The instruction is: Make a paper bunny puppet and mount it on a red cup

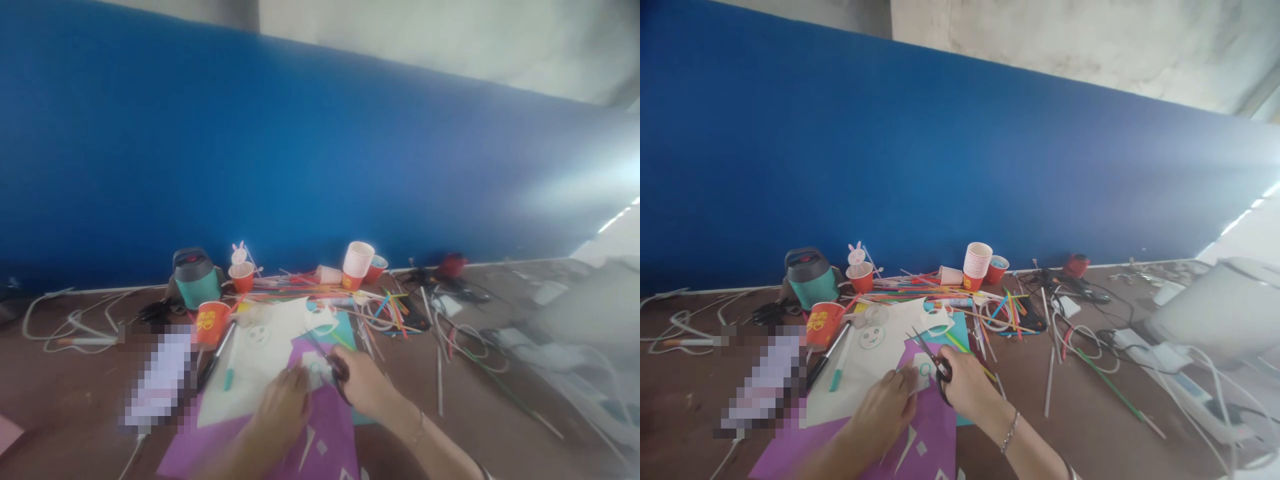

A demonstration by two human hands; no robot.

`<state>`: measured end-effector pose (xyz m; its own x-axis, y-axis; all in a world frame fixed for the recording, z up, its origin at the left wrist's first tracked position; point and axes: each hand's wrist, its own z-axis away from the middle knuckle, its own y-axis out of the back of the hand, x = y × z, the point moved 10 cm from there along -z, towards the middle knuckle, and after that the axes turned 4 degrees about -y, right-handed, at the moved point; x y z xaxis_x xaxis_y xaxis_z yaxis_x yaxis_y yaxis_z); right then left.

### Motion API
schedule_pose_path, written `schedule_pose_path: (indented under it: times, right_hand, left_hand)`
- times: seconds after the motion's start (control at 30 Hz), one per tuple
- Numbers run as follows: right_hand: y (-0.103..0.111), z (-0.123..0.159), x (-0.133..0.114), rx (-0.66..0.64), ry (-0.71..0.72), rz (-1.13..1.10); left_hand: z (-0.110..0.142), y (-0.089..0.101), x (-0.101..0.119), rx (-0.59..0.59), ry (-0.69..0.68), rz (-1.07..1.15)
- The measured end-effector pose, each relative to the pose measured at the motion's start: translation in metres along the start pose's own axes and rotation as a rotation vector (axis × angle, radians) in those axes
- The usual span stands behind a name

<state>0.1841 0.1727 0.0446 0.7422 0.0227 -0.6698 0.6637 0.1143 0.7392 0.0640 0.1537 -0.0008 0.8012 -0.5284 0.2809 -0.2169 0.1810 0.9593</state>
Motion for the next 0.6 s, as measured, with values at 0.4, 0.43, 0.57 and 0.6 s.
schedule_pose_path:
  times: [0.4,0.43,0.57,0.6]
  right_hand:
    - [0.009,-0.025,-0.019,-0.094,0.019,-0.799]
    - [0.005,-0.030,-0.027,-0.118,0.054,-0.838]
    - [-0.011,-0.051,-0.033,-0.107,0.083,-0.930]
    - [-0.014,-0.055,-0.028,-0.080,0.072,-0.939]
  left_hand:
    - [-0.007,0.035,-0.035,0.294,0.217,1.030]
    - [-0.011,0.037,-0.036,0.304,0.243,1.160]
    - [-0.025,0.038,-0.042,0.362,0.321,1.430]
    - [-0.027,0.036,-0.045,0.390,0.348,1.488]
